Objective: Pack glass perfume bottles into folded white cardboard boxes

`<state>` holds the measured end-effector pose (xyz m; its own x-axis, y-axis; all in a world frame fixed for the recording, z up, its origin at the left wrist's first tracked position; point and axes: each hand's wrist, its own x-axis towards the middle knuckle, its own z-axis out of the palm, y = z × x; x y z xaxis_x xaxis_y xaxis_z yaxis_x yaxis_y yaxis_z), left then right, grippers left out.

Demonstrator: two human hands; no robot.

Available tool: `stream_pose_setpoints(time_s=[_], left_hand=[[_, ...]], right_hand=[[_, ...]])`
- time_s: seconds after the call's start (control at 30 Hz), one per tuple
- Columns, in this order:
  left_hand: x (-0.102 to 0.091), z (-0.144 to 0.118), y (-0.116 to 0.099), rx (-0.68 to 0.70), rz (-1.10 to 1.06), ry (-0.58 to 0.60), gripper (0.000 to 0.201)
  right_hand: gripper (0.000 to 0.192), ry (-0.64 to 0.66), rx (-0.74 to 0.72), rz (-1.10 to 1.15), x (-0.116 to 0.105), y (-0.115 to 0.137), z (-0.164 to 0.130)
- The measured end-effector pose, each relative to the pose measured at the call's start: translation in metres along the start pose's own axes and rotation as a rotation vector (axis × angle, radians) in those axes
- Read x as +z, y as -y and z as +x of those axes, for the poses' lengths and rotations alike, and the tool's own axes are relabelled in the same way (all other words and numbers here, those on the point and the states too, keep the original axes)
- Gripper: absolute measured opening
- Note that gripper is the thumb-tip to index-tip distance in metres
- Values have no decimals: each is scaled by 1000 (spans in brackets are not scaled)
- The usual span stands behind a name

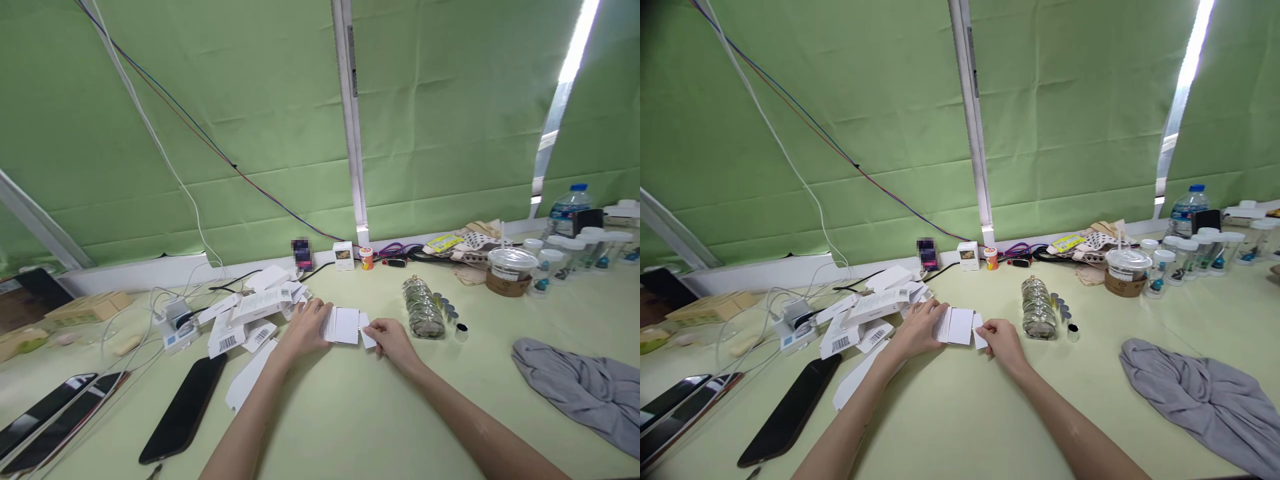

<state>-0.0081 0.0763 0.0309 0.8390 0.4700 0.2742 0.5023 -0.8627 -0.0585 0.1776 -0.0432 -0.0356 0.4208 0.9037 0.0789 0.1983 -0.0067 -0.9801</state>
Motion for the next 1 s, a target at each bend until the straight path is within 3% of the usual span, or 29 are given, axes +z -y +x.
stream_pose_setpoints(time_s=[0.13,0.3,0.43,0.9,1.0], left_hand=[[-1,0,-2,4,9,6,68],[-1,0,-2,-3,-3,3,67],[-1,0,-3,-10,-23,6,67],[-3,0,-11,-11,-25,-8,63],[-2,0,-11,-15,-23,1,63]], right_hand=[[16,-23,-28,-3,0,3,1],[21,-87,-48,22,1,6,3],[10,-48,-46,44,-1,8,1],[14,24,-72,128,6,9,-2],[16,-55,-100,103,5,7,0]])
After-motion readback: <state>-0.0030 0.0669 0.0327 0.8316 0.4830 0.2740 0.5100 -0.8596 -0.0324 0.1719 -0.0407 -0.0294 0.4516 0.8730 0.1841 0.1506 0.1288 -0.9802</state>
